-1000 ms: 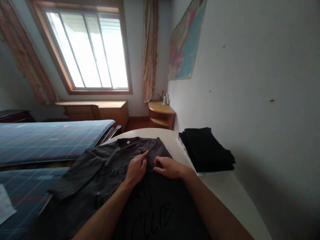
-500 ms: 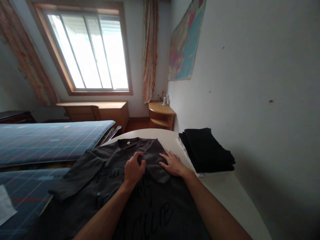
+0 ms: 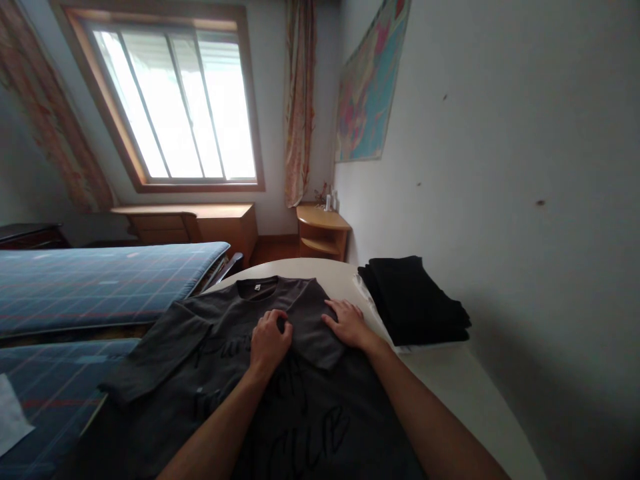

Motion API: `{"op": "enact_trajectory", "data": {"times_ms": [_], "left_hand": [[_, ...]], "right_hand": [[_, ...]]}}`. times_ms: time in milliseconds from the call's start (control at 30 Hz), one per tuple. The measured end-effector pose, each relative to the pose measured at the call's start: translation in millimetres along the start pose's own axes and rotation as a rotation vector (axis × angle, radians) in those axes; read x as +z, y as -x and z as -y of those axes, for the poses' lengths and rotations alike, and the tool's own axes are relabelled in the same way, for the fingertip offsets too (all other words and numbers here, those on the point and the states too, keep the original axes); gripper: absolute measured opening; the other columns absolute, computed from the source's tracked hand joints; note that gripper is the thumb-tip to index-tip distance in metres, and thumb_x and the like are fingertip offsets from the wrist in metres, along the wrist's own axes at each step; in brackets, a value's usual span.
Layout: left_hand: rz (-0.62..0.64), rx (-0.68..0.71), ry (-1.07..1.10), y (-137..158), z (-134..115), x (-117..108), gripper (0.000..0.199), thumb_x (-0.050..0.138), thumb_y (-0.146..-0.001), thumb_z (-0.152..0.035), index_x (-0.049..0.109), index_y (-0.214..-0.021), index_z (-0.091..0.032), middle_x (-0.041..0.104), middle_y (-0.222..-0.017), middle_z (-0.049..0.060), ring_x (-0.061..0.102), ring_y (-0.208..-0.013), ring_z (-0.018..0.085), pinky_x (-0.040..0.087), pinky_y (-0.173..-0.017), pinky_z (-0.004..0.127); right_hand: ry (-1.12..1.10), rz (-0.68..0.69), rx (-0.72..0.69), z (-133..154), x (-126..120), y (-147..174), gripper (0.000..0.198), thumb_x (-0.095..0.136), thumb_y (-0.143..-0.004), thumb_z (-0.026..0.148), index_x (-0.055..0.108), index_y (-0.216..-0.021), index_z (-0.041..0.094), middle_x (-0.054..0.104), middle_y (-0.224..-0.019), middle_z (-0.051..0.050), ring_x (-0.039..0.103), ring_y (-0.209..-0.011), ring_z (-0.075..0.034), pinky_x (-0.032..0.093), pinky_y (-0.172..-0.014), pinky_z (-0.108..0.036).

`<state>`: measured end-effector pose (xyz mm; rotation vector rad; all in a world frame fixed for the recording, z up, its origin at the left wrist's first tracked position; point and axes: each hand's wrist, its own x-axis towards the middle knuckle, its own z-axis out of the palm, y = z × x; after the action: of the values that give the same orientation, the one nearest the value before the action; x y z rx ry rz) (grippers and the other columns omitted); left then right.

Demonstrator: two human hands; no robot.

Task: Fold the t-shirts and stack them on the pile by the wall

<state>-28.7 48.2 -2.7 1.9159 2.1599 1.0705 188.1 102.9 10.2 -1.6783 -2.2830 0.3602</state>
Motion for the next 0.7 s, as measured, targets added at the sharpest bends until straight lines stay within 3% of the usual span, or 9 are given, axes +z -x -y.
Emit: {"op": "enact_trajectory", "data": {"times_ms": [233, 433, 700], "left_hand": [[0.019, -0.02, 0.031, 0.2, -0.8, -0.8, 0.013, 0.057, -0.085, -0.019, 0.063, -0.097, -0.022, 0.068, -0.101, 0.005, 0.063, -0.1, 0.025, 0.047, -0.089, 0.035], [0.039, -0.022, 0.119, 0.6, 2.3, -1.5, 0.021, 0.057, -0.085, -0.017, 0.063, -0.104, -0.02, 0.07, -0.105, 0.006, 0.063, -0.101, 0.024, 0.046, -0.092, 0.035], [0.049, -0.001, 0.14, 0.7, 1.8, -3.0, 0.025, 0.056, -0.085, -0.016, 0.068, -0.106, -0.022, 0.07, -0.109, 0.005, 0.063, -0.103, 0.024, 0.047, -0.094, 0.036]], "right_hand": [[0.063, -0.061, 0.01, 18.2, -7.5, -41.3, 0.046, 0.041, -0.101, 0.04, 0.049, -0.144, 0.026, 0.053, -0.145, -0.007, 0.049, -0.129, -0.026, 0.038, -0.105, -0.039], [0.153, -0.095, 0.027, 40.2, -13.3, -83.7, 0.044, 0.027, -0.104, 0.03, 0.048, -0.143, 0.032, 0.055, -0.142, -0.008, 0.048, -0.128, -0.026, 0.035, -0.104, -0.042], [0.212, -0.013, 0.161, 43.1, -6.9, -113.5, 0.031, 0.042, -0.099, 0.03, 0.064, -0.121, 0.025, 0.067, -0.124, -0.012, 0.058, -0.117, -0.027, 0.037, -0.099, -0.044]]}}
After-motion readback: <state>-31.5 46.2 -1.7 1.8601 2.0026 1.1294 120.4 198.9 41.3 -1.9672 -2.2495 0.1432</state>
